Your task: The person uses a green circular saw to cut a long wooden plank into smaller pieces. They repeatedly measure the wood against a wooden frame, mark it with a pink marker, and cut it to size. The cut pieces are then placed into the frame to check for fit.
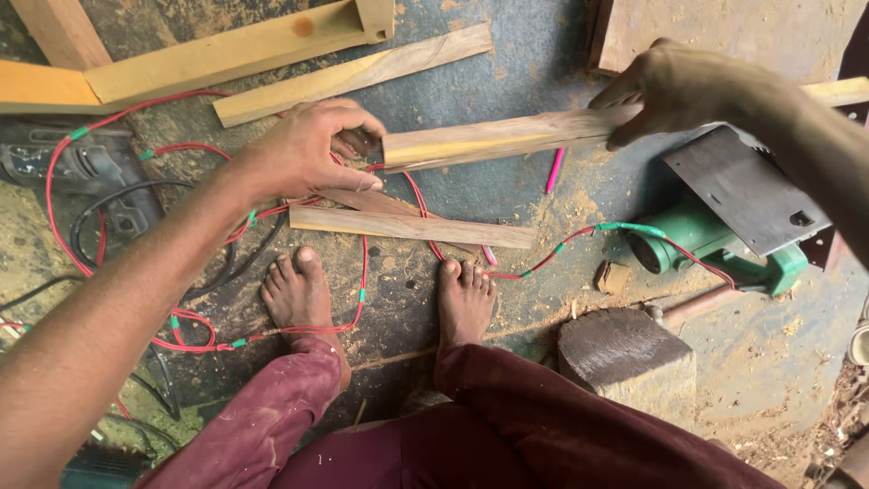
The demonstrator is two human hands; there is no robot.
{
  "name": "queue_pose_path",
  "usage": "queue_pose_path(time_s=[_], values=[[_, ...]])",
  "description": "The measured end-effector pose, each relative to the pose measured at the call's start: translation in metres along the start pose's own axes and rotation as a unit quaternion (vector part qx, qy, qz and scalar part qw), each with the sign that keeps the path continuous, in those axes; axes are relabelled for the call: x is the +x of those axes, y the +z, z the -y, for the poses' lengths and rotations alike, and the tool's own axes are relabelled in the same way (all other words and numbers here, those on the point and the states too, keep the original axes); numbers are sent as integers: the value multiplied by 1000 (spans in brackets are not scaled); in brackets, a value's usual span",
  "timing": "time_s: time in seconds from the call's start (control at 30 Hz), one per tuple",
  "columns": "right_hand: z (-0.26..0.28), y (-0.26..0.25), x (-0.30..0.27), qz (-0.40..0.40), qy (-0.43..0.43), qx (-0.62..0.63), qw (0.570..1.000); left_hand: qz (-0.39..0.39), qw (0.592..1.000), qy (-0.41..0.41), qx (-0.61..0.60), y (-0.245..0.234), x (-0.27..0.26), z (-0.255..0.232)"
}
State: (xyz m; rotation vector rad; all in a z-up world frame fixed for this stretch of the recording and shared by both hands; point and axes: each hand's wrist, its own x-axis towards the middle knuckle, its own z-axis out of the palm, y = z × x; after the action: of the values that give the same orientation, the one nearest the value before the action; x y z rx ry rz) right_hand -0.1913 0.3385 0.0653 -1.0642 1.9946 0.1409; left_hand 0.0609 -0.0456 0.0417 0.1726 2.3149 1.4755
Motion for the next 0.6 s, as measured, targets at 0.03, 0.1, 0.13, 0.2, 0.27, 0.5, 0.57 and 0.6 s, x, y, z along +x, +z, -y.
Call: queue_pose_path(time_s=[0.03, 0.1, 0.13, 0.2, 0.27, 0.5, 0.57, 0.6], values=[[-2, -4, 0, 15, 13, 6, 1000, -16, 998, 58, -7, -2, -2, -4], [-3, -5, -2, 8, 14, 2, 1000, -45, 997, 3, -61, 4, -7, -12], [-4, -5, -4, 5, 15, 0, 1000, -59, 994, -24, -88, 7, -8, -15], [-8, -4, -12, -25, -11, 4, 1000, -79, 982, -44, -166, 10, -11, -21], [-11, -2, -22, -53, -21, 7, 998, -84, 971, -55, -218, 11, -12, -28], [-3, 14, -48, -169, -4, -9, 986, -105, 974, 24, -197, 4, -12, -43], [1, 21, -51, -195, -8, -11, 981, -118, 978, 42, -169, 6, -11, -42], [3, 24, -52, -208, -10, -12, 978, -121, 979, 40, -161, 7, -10, -41]])
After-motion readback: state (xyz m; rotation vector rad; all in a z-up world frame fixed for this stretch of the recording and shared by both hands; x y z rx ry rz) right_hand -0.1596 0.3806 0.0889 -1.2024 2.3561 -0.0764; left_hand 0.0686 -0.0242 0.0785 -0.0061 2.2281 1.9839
